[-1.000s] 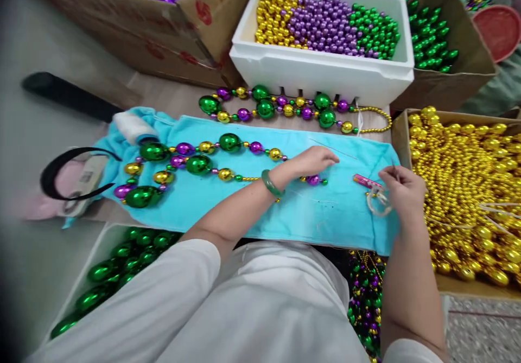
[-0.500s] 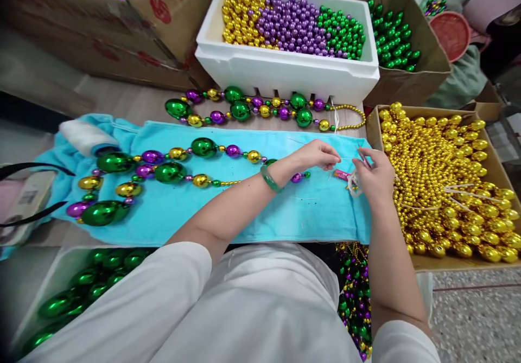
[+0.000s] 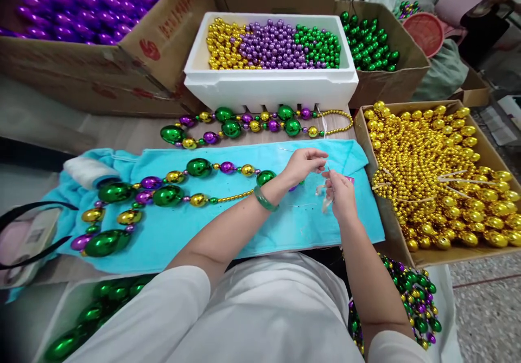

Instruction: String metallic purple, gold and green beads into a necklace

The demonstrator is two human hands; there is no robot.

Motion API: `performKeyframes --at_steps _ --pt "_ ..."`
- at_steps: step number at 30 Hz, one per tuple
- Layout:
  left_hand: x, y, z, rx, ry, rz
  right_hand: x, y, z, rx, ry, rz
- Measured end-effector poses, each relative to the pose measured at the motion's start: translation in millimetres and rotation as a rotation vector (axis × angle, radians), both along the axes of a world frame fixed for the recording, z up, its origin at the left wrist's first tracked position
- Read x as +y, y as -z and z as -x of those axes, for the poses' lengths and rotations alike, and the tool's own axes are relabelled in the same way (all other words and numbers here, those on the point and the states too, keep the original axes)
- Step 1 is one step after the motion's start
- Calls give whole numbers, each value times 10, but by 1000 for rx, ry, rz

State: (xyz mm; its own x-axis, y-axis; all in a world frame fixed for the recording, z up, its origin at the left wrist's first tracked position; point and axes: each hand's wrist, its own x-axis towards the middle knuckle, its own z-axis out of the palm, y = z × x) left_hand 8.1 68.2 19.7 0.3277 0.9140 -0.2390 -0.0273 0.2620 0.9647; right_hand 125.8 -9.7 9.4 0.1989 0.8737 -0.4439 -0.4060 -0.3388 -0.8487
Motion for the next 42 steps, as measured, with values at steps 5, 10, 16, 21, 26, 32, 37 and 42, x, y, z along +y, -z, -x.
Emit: performKeyframes --at_steps 5,10,16,21,26,32,37,42 --pt "-32 59 9 -5 15 -48 0 28 27 87 -13 11" --pt "-49 91 30 8 47 -100 17 64 48 50 -15 8" --pt "-20 111 67 87 71 -161 -7 82 15 -20 25 35" --pt "-4 158 57 102 99 -202 -30 57 -31 -66 3 29" --pt "-19 167 15 118 72 -238 -10 25 -17 -27 -36 27" --pt "-28 187 35 143 79 -220 -15 65 -6 -108 2 4" --pt "-13 117 66 64 20 -133 -120 168 -112 -691 -147 -33" --pt "-5 -99 164 -52 40 -50 -329 151 -119 -1549 -165 -104"
